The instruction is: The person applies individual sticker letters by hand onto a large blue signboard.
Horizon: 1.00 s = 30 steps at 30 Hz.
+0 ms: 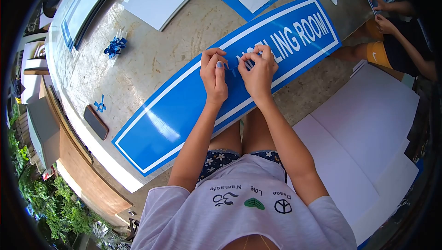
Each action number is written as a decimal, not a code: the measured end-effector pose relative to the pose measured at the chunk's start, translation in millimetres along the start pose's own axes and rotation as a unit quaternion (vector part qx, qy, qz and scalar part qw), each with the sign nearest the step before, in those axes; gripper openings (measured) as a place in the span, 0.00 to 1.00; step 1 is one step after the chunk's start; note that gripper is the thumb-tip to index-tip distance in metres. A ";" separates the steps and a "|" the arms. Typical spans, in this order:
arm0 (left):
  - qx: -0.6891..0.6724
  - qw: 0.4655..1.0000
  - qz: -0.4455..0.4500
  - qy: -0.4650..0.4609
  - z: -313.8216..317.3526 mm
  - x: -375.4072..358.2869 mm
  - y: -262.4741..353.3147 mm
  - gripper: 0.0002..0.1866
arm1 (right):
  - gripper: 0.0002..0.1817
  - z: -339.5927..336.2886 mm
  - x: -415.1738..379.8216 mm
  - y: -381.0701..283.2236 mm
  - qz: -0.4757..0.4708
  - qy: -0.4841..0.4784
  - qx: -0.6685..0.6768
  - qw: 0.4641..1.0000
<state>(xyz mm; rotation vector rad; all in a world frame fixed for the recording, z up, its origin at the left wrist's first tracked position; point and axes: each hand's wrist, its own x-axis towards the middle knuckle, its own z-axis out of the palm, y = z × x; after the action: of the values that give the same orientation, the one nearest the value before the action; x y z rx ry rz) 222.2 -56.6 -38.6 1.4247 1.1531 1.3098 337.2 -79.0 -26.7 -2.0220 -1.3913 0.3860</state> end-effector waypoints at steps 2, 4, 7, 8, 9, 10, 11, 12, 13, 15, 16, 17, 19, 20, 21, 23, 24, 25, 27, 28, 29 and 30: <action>-0.004 1.000 0.008 0.002 -0.4 0.4 -1.9 0.18 | 0.05 -3.0 -2.0 4.1 -0.012 -0.005 0.024 1.000; 0.027 0.999 0.022 -0.003 -0.4 0.3 -4.3 0.26 | 0.05 -8.0 -2.2 10.8 -0.009 -0.012 0.063 0.998; 0.039 0.999 0.032 -0.003 -0.3 0.6 -5.8 0.25 | 0.04 -19.5 -2.9 17.8 0.013 -0.050 0.120 0.991; 0.039 0.999 0.032 -0.003 -0.3 0.4 -5.3 0.25 | 0.04 -21.2 -3.8 20.6 0.012 -0.062 0.132 0.989; 0.044 0.999 0.033 -0.004 -0.1 0.6 -4.9 0.25 | 0.03 -22.7 -4.3 22.8 0.010 -0.073 0.144 0.987; 0.049 0.998 0.033 -0.004 -0.2 0.7 -4.5 0.25 | 0.03 -24.0 -5.2 24.2 0.010 -0.074 0.144 0.987; 0.049 0.998 0.034 -0.004 0.0 1.1 -3.2 0.25 | 0.03 -25.7 -6.2 24.7 -0.006 -0.078 0.153 0.985; 0.050 0.998 0.027 -0.003 0.4 1.1 -1.9 0.25 | 0.03 -27.5 -7.7 24.8 -0.022 -0.082 0.161 0.983; 0.050 0.999 0.019 -0.003 0.7 1.2 -0.4 0.25 | 0.03 -30.5 -9.9 24.3 -0.022 -0.082 0.162 0.983; 0.048 0.999 0.012 -0.005 1.3 1.9 3.9 0.25 | 0.04 -38.3 -15.3 21.0 0.012 -0.104 0.184 0.977; 0.045 0.999 0.005 -0.008 1.6 2.1 5.0 0.25 | 0.04 -40.2 -19.5 20.8 0.012 -0.104 0.184 0.977; 0.045 0.999 0.005 -0.008 1.9 2.3 4.2 0.25 | 0.04 -41.2 -23.8 21.5 0.014 -0.101 0.185 0.977; 0.011 1.000 -0.006 -0.015 2.2 0.4 1.0 0.25 | 0.03 -44.3 -32.2 22.0 0.018 -0.098 0.185 0.978; 0.011 1.000 -0.006 -0.016 1.3 -0.3 -0.8 0.25 | 0.03 -45.8 -35.8 21.7 0.017 -0.090 0.176 0.980; 0.016 0.999 0.000 -0.031 -0.3 -0.7 -2.5 0.25 | 0.03 -47.1 -39.3 21.4 0.015 -0.083 0.166 0.982; 0.021 0.999 0.007 -0.047 -0.1 -0.4 -2.8 0.25 | 0.03 -49.1 -46.2 20.5 0.022 -0.070 0.163 0.984; 0.010 0.999 0.009 -0.046 0.4 0.4 -1.1 0.21 | 0.03 -49.5 -49.6 19.7 0.029 -0.059 0.161 0.985; 0.000 0.999 0.011 -0.045 0.6 1.2 0.4 0.17 | 0.03 -49.6 -53.2 18.8 0.028 -0.057 0.161 0.985; -0.004 0.998 0.010 -0.057 -0.4 1.1 0.8 0.16 | 0.03 -50.2 -60.3 16.0 0.071 -0.043 0.181 0.980; -0.010 0.998 0.006 -0.068 -0.8 0.6 0.4 0.15 | 0.03 -51.5 -63.3 13.0 0.072 -0.040 0.181 0.980; -0.012 0.997 0.007 -0.070 -1.1 0.2 -1.0 0.15 | 0.02 -53.0 -66.4 9.4 0.101 -0.045 0.190 0.976; -0.003 0.997 0.012 -0.080 -1.7 0.0 -3.2 0.14 | 0.02 -54.8 -68.5 6.4 0.130 -0.049 0.199 0.970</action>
<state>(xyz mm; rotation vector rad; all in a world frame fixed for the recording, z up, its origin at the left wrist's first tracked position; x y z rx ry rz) 220.2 -55.9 -41.6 1.5146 1.0275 1.1918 345.9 -161.6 2.3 -1.8662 -1.0039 0.8200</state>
